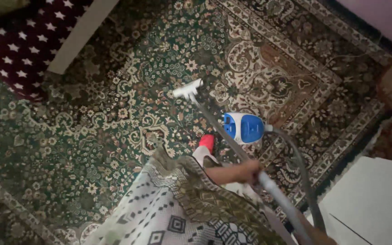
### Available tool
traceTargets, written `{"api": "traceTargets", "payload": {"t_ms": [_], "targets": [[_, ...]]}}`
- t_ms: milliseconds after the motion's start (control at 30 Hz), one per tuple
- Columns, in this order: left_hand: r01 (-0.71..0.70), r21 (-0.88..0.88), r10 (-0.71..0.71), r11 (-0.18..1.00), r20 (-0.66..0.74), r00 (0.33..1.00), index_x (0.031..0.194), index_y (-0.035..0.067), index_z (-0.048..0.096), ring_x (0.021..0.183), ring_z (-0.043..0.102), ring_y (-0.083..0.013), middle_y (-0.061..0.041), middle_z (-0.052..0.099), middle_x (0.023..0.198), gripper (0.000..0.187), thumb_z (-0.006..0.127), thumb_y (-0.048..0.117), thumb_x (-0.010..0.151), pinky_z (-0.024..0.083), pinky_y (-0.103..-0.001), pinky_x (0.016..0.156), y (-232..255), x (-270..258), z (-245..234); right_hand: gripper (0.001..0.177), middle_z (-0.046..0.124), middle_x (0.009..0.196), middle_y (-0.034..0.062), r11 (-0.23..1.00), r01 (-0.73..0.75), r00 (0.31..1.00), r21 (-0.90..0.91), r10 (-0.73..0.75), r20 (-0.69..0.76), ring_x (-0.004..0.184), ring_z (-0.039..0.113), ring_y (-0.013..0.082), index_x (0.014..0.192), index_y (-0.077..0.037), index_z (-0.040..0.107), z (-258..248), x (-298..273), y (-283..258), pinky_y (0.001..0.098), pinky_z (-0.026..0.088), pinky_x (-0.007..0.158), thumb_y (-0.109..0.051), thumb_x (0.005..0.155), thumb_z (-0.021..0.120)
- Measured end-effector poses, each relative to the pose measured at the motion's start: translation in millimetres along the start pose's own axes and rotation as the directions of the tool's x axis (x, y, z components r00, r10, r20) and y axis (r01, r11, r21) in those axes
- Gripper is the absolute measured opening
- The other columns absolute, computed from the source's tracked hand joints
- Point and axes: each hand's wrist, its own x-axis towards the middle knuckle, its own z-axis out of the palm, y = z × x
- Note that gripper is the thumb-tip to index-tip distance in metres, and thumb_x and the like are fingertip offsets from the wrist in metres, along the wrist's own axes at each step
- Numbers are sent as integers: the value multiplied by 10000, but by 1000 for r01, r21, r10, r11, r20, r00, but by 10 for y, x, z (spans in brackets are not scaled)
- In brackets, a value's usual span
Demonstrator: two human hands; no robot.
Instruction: Vacuuming a patterned carpet in a bedroom.
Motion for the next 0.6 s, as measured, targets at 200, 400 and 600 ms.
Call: {"api": "traceTargets", "payload": {"t_ms": [200,400,600], "targets": [[-84,-903,-793,422,-412,448,851,-35,654,550,600,-266,-164,616,728,278,700,239,852,491,-493,482,-1244,133,-815,742,596,1459,119,959,266,919,102,-220,-326,912,720,332,1633,-409,174,-965,890,-1301,432,566,836,-168,984,443],[-248,-959,-844,136,-243,478,1031,31,563,634,654,-359,-195,641,794,384,564,413,990,569,-546,570,-297,-165,-1466,660,691,1254,194,856,370,855,361,-163,-492,1068,711,347,1602,-470,287,-1655,254,-1998,469,528,879,-211,1027,485],[33,-999,-873,32,-12,487,1088,72,616,724,648,-276,-107,665,872,426,654,470,940,535,-534,655,-180,415,144,711,692,1255,173,898,77,941,432,78,-330,1066,701,377,1605,-449,221,-729,-326,-974,444,541,910,-408,965,526]]}}
